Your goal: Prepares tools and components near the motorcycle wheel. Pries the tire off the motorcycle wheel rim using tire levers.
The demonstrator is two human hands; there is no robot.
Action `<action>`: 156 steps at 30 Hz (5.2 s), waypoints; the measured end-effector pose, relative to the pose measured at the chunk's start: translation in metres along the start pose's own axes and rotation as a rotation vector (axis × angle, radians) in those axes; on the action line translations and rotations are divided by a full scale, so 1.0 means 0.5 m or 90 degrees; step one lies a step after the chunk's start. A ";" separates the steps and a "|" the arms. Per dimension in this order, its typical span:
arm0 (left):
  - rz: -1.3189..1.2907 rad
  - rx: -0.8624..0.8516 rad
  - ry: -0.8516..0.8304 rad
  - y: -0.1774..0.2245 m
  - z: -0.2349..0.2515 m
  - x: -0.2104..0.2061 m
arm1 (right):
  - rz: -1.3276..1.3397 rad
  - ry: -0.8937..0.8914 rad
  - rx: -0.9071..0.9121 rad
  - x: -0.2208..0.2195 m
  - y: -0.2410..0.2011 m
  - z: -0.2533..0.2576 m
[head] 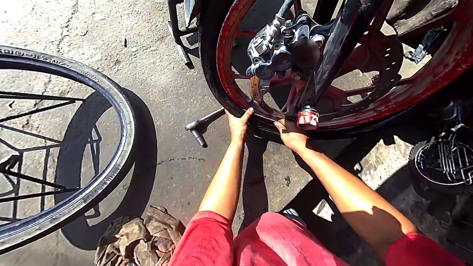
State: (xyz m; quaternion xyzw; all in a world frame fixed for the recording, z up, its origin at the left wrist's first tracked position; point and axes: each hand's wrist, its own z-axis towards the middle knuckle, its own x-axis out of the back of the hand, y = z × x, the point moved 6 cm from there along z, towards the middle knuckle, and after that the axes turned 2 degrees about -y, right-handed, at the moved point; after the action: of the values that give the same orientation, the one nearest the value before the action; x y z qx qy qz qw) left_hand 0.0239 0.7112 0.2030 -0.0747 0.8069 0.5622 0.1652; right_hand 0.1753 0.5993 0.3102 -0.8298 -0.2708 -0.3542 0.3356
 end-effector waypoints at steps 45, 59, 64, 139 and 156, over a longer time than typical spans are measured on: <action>-0.283 -0.019 -0.261 0.006 0.136 0.026 | 0.268 -0.091 -0.093 -0.180 -0.024 -0.067; -0.207 -0.062 -0.357 0.102 0.191 0.044 | -0.175 -0.027 -0.034 0.068 0.027 -0.051; -0.191 -0.068 -0.340 0.099 0.188 0.045 | -0.139 -0.034 -0.019 0.049 0.008 -0.053; -0.155 0.090 0.032 -0.065 -0.046 -0.062 | 0.007 -0.141 0.024 0.088 -0.031 -0.041; -0.316 0.025 -0.216 -0.004 0.095 -0.002 | 0.554 0.009 -0.051 -0.252 -0.130 -0.149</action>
State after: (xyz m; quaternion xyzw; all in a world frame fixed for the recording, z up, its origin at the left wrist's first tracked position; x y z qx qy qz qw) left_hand 0.0343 0.7547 0.1867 -0.1713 0.7358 0.4933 0.4312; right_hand 0.0247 0.5575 0.2761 -0.8765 0.1204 -0.1954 0.4231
